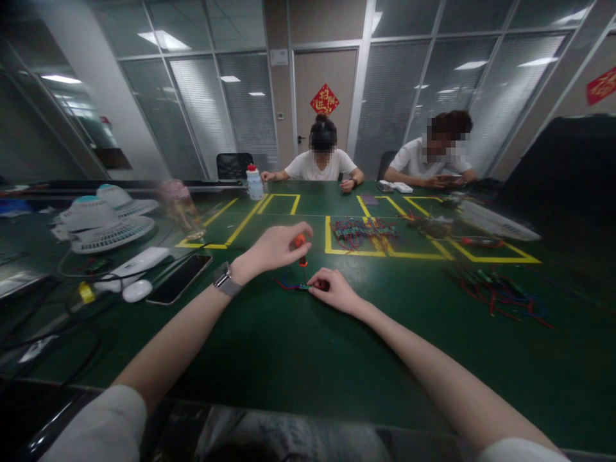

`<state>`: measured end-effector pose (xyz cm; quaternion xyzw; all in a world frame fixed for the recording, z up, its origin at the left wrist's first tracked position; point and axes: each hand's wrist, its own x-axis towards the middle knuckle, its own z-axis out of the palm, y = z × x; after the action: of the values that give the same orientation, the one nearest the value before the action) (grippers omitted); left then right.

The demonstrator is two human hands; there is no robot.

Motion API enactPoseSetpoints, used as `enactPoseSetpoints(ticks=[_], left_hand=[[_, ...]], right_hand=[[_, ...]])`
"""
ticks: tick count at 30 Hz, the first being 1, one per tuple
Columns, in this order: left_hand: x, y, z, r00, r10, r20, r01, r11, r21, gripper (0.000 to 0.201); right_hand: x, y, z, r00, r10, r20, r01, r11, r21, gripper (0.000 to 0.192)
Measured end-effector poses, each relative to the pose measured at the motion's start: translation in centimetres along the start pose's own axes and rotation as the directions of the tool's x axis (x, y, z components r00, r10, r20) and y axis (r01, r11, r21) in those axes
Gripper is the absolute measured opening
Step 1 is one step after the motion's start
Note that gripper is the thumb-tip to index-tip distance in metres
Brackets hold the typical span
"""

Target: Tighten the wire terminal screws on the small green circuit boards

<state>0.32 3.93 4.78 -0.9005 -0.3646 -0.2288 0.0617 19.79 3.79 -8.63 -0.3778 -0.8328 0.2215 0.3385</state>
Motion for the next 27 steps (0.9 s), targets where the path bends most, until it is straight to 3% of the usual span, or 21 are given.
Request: enactPoseSetpoints(ticks=[5,13,17,21,27], left_hand=[[0.02,-0.08,0.00,0.999,-0.033,-0.023,0.033,0.999,0.028,0.034],[0.00,-0.13,-0.13,0.998,0.024,-0.063,-0.029,0.997,-0.070,0.023],[0.11,-0.16,0.20,0.994,-0.008,-0.106,0.000,0.997,-0.073,0.026],[0.06,-0.21,-0.07,0.998,-0.008,-0.062,0.007,1.000,-0.016,0.034],[-0.06,-0.22,-0.57,1.000,0.021,-0.018,-0.021,1.000,0.018,0.024]], right_hand=[[0.03,-0.20,-0.04,1.000,-0.002,-0.001,0.002,1.000,0.005,0.008],[0.06,-0.14,-0.01,1.000,-0.004,0.001,0.004,1.000,0.005,0.008],[0.04,-0.23,-0.03,1.000,0.000,0.001,0.000,1.000,0.010,0.009],[0.01,-0.31,-0.04,1.000,0.001,-0.003,-0.001,1.000,0.011,0.009],[0.00,-0.27,-0.07,1.000,-0.011,0.001,0.011,1.000,-0.004,0.010]])
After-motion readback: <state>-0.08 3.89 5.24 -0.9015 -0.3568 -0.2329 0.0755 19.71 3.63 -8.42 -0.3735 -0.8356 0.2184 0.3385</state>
